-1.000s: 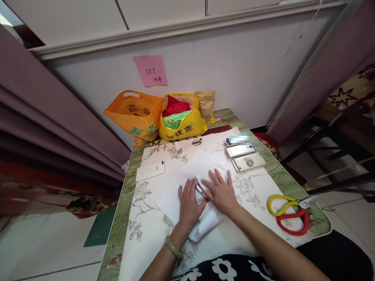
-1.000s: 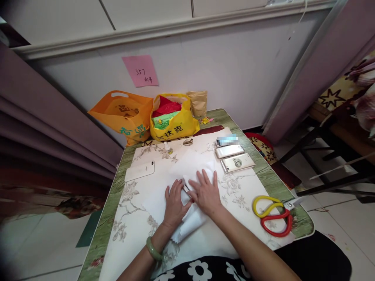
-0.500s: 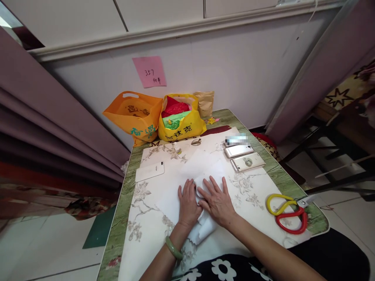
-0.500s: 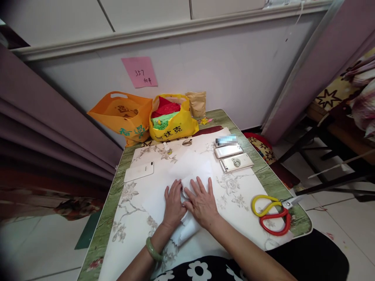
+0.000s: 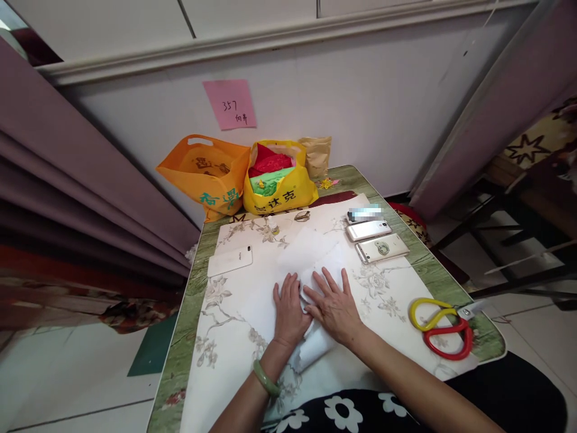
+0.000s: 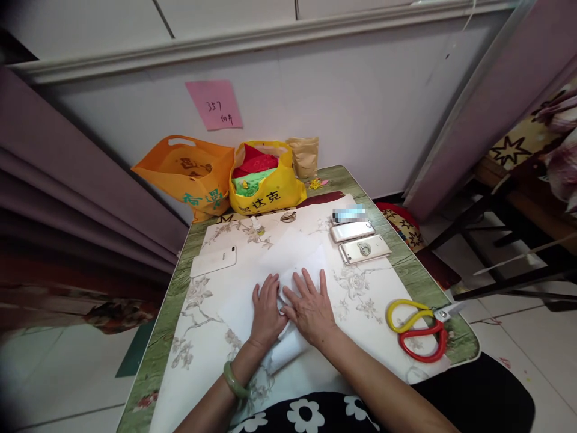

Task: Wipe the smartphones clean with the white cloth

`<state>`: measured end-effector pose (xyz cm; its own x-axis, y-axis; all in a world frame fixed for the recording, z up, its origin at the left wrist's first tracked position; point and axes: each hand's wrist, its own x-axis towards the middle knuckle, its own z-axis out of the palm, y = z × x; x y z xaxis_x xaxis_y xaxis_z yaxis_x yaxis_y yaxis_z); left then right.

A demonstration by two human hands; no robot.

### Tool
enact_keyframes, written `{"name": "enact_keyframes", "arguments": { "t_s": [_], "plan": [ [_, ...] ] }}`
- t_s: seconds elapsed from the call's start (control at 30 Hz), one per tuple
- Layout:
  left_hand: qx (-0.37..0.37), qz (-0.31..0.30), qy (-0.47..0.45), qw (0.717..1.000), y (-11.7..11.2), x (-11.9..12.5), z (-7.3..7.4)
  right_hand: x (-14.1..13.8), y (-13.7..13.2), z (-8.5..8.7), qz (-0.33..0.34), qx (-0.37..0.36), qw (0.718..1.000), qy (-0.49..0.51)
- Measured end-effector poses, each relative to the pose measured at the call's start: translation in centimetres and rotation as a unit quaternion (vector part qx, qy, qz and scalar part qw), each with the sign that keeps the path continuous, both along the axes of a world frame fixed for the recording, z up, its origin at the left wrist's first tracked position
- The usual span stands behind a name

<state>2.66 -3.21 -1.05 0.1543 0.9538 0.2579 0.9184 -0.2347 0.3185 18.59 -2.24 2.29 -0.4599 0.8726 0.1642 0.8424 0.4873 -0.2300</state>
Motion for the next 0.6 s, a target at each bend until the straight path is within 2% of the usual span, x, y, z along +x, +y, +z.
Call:
{"name": "enact_keyframes", "arguments": {
  "t_s": [0.27, 0.5, 0.6],
  "plan": [
    [-0.007, 0.003, -0.001, 1.000, -0.1, 0.2, 0.6, 2.4, -2.3, -0.2, -0.005, 0.019, 1.000, 0.008],
    [0.002, -0.005, 0.001, 1.000, 0.0, 0.0, 0.2, -0.4, -0.3, 0.4, 0.010, 0.008, 1.000, 0.006],
    [0.005, -0.003, 0.004, 1.000, 0.0, -0.1, 0.1, -0.6, 0.0, 0.3, 0.011, 0.005, 1.000, 0.008]
  ]
}}
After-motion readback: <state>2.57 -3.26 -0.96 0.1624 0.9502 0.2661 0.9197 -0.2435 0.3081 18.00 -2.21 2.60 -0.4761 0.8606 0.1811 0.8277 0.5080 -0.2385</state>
